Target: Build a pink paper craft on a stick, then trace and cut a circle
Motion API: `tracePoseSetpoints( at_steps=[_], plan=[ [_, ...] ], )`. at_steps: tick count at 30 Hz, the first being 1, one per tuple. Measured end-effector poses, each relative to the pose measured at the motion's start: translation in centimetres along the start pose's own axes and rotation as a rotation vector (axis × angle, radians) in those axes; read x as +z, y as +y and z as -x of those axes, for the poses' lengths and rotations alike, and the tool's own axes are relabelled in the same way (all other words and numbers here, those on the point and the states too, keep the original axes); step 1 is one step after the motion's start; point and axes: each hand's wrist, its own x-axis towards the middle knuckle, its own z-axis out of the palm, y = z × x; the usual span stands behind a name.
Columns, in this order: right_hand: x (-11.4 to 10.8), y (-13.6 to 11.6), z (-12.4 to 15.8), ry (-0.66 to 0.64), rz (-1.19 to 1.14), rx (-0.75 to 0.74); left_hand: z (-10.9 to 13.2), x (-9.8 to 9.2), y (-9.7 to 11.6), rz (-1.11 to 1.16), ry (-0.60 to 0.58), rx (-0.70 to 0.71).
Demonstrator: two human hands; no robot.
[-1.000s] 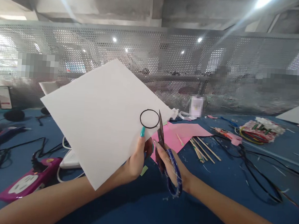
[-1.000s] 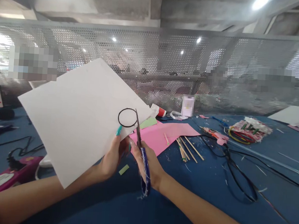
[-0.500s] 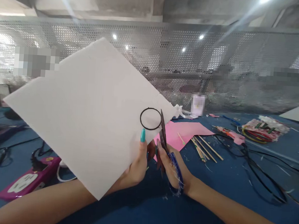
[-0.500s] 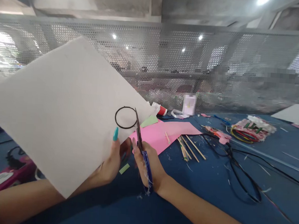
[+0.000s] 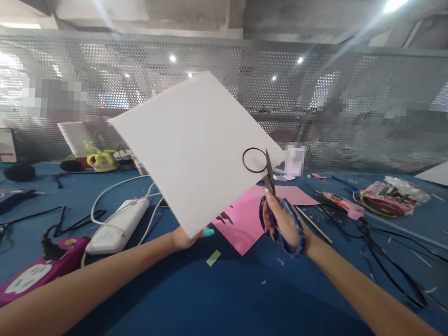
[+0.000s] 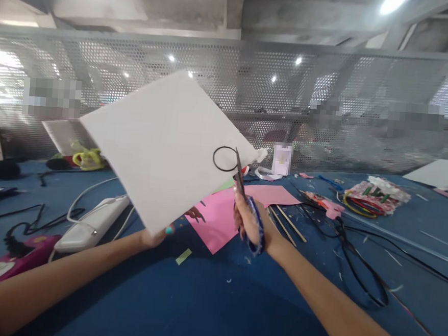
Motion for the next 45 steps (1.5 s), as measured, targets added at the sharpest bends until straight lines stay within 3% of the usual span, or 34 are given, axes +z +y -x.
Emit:
tracePoseSetpoints(
  at_steps=[3, 5, 10, 12, 22, 45],
  plan=[
    [-2.9, 1.1, -2.5, 0.033, -0.072, 0.076, -0.5, 1.3, 0.8, 0.489, 0.149, -0.055],
    [-4.6, 1.6, -3.6, 0.031, -0.022, 0.061, -1.0, 1.9, 1.3, 0.672, 0.266, -0.119],
    [-6.3, 1.9, -4.1, -0.027, 0.115, 0.090, -2.4, 1.0, 0.8, 0.761, 0.595, -0.382],
    [-6.1, 2.0, -4.0, -0.030, 0.112, 0.076, -2.6, 0.8, 0.3, 0.714, 0.653, -0.470],
    [-6.1, 2.4, -4.1, -0.124, 0.055, -0.098, -2.0, 1.5, 0.3, 0.719, 0.613, -0.545],
    [-5.9, 2.3, -3.4, 0.006, 0.318, -0.165, -1.6, 2.4, 0.4, 0.726, 0.610, -0.572]
  ],
)
